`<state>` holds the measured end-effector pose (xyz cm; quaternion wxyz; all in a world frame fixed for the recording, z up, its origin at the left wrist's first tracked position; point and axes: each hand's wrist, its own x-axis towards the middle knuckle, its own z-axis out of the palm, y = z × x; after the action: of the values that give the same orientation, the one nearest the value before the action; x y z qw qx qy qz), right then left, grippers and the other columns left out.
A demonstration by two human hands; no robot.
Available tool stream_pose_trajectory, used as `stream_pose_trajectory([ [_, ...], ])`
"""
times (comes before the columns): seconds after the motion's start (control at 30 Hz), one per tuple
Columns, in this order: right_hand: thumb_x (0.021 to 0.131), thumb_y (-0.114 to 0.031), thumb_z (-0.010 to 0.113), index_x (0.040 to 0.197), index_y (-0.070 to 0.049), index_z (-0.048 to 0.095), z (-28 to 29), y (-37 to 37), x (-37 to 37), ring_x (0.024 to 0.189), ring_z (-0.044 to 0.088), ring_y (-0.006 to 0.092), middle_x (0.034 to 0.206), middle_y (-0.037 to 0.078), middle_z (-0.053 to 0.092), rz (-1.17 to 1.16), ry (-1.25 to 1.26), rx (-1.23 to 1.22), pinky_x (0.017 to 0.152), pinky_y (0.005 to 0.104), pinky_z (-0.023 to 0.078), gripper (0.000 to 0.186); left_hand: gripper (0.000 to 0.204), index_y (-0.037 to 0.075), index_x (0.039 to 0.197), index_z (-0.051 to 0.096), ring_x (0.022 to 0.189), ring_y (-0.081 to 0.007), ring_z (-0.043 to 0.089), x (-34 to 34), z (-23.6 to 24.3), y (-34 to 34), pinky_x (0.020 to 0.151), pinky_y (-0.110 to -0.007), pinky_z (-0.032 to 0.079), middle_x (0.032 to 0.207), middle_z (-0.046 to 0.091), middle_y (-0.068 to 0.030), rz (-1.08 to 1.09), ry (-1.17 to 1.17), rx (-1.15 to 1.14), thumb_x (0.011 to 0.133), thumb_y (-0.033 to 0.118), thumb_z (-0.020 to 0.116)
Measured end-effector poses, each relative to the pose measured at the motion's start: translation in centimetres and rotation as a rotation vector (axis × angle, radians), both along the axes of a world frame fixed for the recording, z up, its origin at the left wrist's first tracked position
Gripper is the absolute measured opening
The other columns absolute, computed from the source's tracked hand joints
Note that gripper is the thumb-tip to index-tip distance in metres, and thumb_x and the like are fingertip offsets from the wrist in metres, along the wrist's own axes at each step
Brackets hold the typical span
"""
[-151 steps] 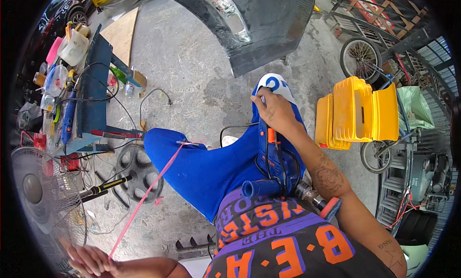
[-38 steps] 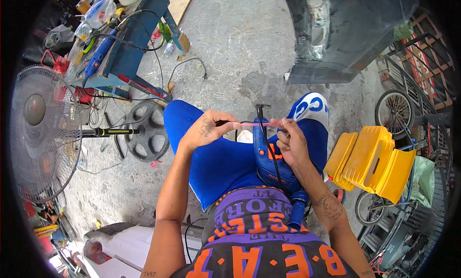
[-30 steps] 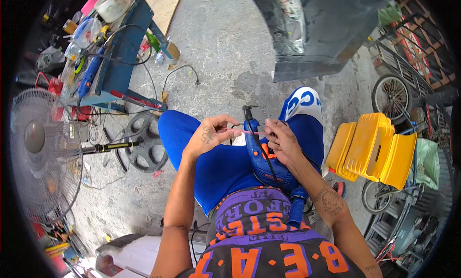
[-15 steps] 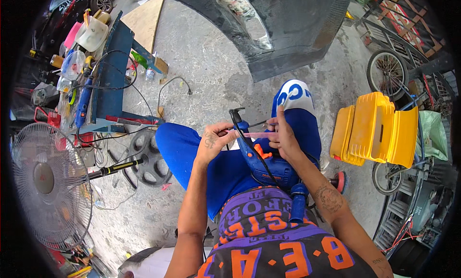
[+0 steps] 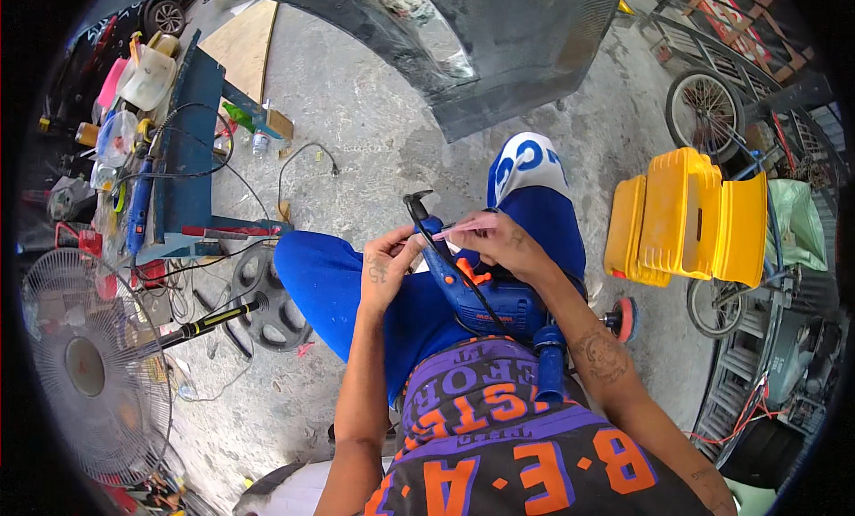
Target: Repairing or splicing wires, possibly for a vehicle component, using a specialized tool.
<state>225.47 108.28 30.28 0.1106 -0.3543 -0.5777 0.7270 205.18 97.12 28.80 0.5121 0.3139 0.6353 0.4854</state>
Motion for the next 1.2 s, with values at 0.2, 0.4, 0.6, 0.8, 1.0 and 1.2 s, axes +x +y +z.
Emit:
stream_pose_trajectory([
  [0.2, 0.097, -0.027, 0.069, 0.106, -0.004, 0.073, -1.5, -0.8, -0.3, 0.053, 0.035, 0.0007, 0.074, -0.006, 0.054, -0.229, 0.103, -0.241, 0.045, 0.0207, 0.023, 0.025, 0.025, -0.001, 0.108, 0.074, 0.062, -0.0011, 0.046, 0.1, 0.2, 0.1, 0.053, -0.021, 0.034, 0.071, 0.057, 0.0062, -0.030, 0.057, 0.014, 0.092, 0.018, 0.074],
  [0.4, 0.098, -0.020, 0.067, 0.107, -0.002, 0.070, -2.1, -1.5, -0.3, 0.050, 0.033, -0.0001, 0.074, -0.006, 0.055, -0.292, 0.300, -0.439, 0.042, 0.0201, 0.020, 0.021, 0.027, -0.004, 0.108, 0.073, 0.063, -0.0007, 0.043, 0.5, -0.3, -0.7, 0.054, -0.021, 0.033, 0.071, 0.054, 0.0070, -0.001, 0.096, 0.045, 0.091, 0.017, 0.074],
  [0.6, 0.099, -0.015, 0.063, 0.103, -0.009, 0.059, -2.0, -1.6, -0.8, 0.049, 0.032, 0.0008, 0.083, -0.003, 0.061, -0.438, 0.414, -0.824, 0.041, 0.0186, 0.023, 0.008, 0.010, 0.001, 0.097, 0.072, 0.063, -0.0017, 0.047, 0.2, 0.6, -0.8, 0.055, -0.020, 0.035, 0.071, 0.058, 0.0061, -0.037, 0.182, 0.041, 0.091, 0.007, 0.068],
  [0.8, 0.102, -0.019, 0.060, 0.102, -0.008, 0.056, -4.1, -1.5, -0.8, 0.049, 0.032, 0.0011, 0.082, -0.002, 0.057, -0.193, 0.362, -0.844, 0.041, 0.0190, 0.025, 0.012, 0.026, 0.002, 0.110, 0.073, 0.056, -0.0011, 0.040, -1.7, 1.0, -0.7, 0.050, -0.021, 0.026, 0.067, 0.053, 0.0093, -0.144, 0.065, 0.048, 0.088, 0.015, 0.073],
  [1.0, 0.103, -0.023, 0.060, 0.104, -0.005, 0.056, -2.5, -1.9, -0.7, 0.050, 0.032, 0.0001, 0.089, 0.000, 0.059, -0.186, 0.326, -0.776, 0.041, 0.0188, 0.023, 0.018, 0.024, 0.000, 0.112, 0.073, 0.076, -0.0059, 0.058, -5.1, 2.3, 0.0, 0.069, -0.021, 0.045, 0.087, 0.070, 0.0002, -0.337, -0.010, -0.003, 0.090, 0.010, 0.074],
  [1.2, 0.101, -0.022, 0.063, 0.102, -0.004, 0.058, -1.5, -2.4, -1.4, 0.048, 0.031, -0.0004, 0.085, 0.000, 0.059, -0.177, 0.282, -0.643, 0.041, 0.0195, 0.021, 0.019, 0.010, 0.000, 0.098, 0.073, 0.072, -0.0045, 0.055, -5.7, 3.4, 0.1, 0.065, -0.023, 0.043, 0.081, 0.068, 0.0004, -0.428, 0.223, 0.052, 0.091, 0.007, 0.073],
])
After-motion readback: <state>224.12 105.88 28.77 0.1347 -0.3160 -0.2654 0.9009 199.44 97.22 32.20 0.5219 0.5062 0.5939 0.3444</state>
